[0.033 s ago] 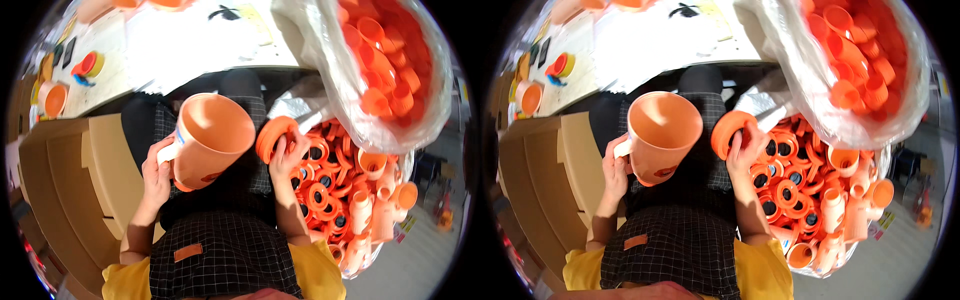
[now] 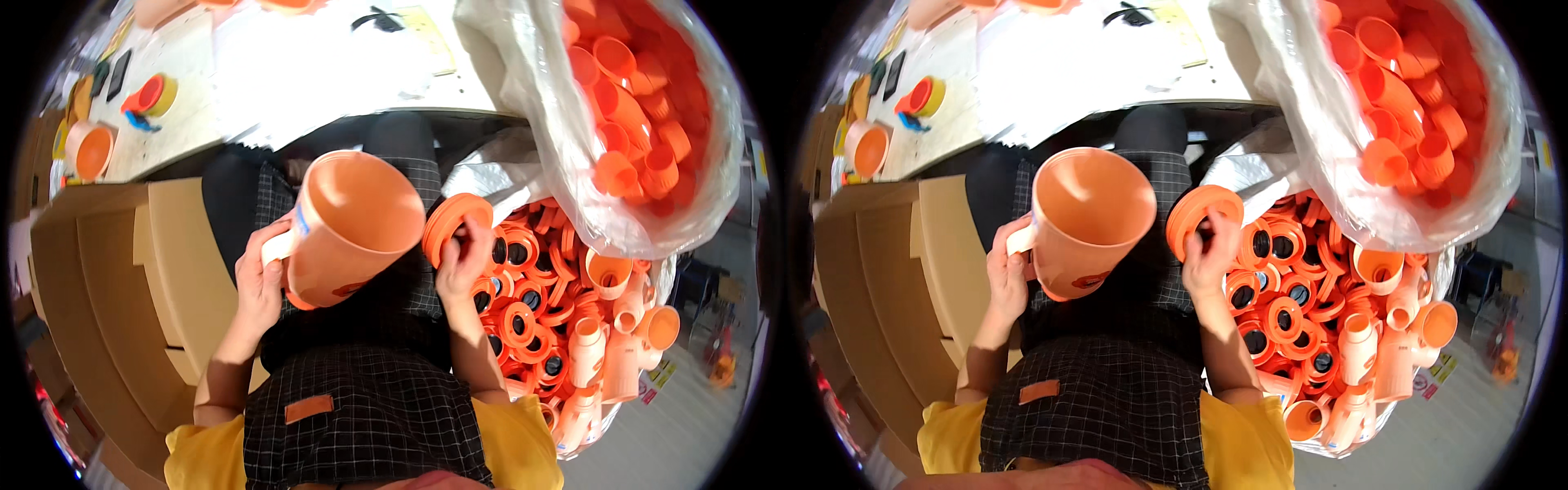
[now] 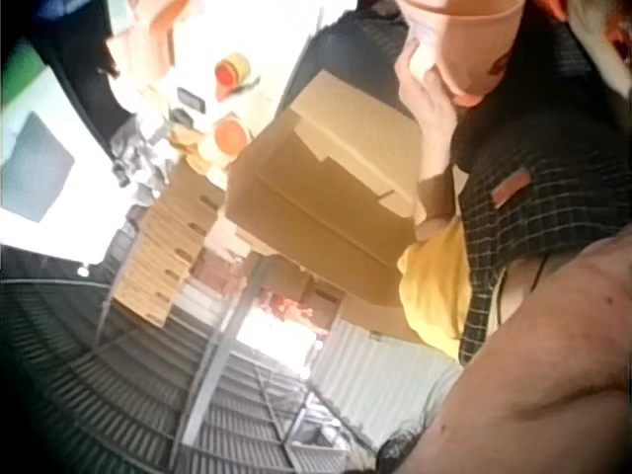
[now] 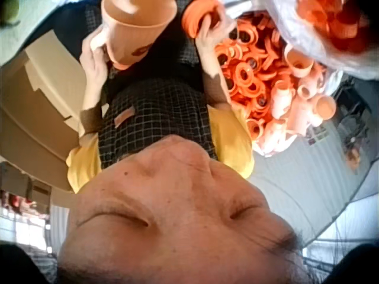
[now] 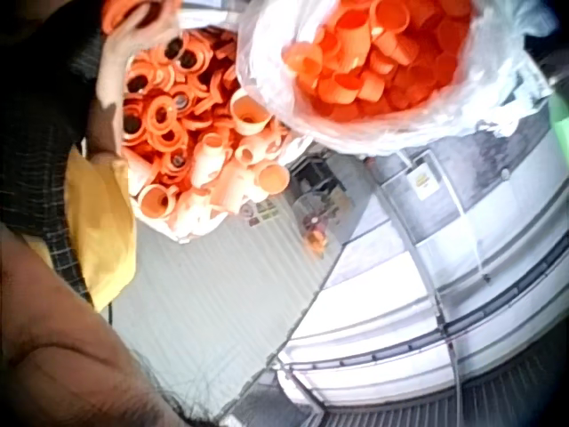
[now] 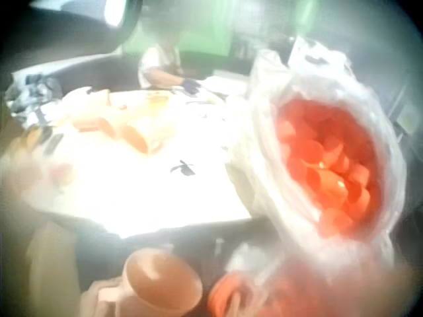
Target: The person picks up a plastic jug, attaches an orange cap, places the jug into a plastic bag, and then puts the bagged jug into a large cardboard box. They repeat this process with several jugs from a large sack.
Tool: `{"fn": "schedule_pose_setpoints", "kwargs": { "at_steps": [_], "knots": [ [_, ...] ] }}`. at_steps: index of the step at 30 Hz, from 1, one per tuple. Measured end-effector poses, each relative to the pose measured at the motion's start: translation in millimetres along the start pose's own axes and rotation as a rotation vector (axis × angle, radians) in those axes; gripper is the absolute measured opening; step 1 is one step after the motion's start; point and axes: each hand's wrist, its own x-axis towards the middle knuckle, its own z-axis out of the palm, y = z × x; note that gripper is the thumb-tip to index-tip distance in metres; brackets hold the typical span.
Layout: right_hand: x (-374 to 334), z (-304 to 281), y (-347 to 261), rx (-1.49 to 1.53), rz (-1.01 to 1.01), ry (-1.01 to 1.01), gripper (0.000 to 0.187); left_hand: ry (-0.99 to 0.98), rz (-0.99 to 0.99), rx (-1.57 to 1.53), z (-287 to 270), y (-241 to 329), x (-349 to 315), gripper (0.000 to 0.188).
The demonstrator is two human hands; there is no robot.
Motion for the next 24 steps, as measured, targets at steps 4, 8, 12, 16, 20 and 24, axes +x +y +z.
{"fn": "schedule_pose_setpoints", "kwargs": {
  "at_steps": [4, 8, 12, 16, 20, 24],
  "knots": [
    [9, 7, -1, -0.180, -0.040, -0.035, 0.044, -0.031, 0.123, -0.019, 0, 1, 8, 0.043],
    [86, -24, -91, 0.221, -0.272, -0.199, 0.044, -0.124, 0.175, -0.013, -4, 8, 13, 0.036],
    [94, -9, -136, 0.064, -0.660, -0.665, 0.059, -0.197, 0.036, -0.106, -4, 12, 18, 0.044],
    [86, -10, -118, 0.060, -0.738, -0.611, 0.060, -0.197, 0.029, -0.129, -8, 3, 22, 0.047],
    [79, -10, -119, 0.091, -0.753, -0.659, 0.060, -0.234, 0.000, -0.140, -10, -3, 15, 0.048],
    [63, -16, -113, 0.047, -0.720, -0.623, 0.063, -0.165, 0.064, -0.080, -4, -3, 11, 0.042]
  ]
}}
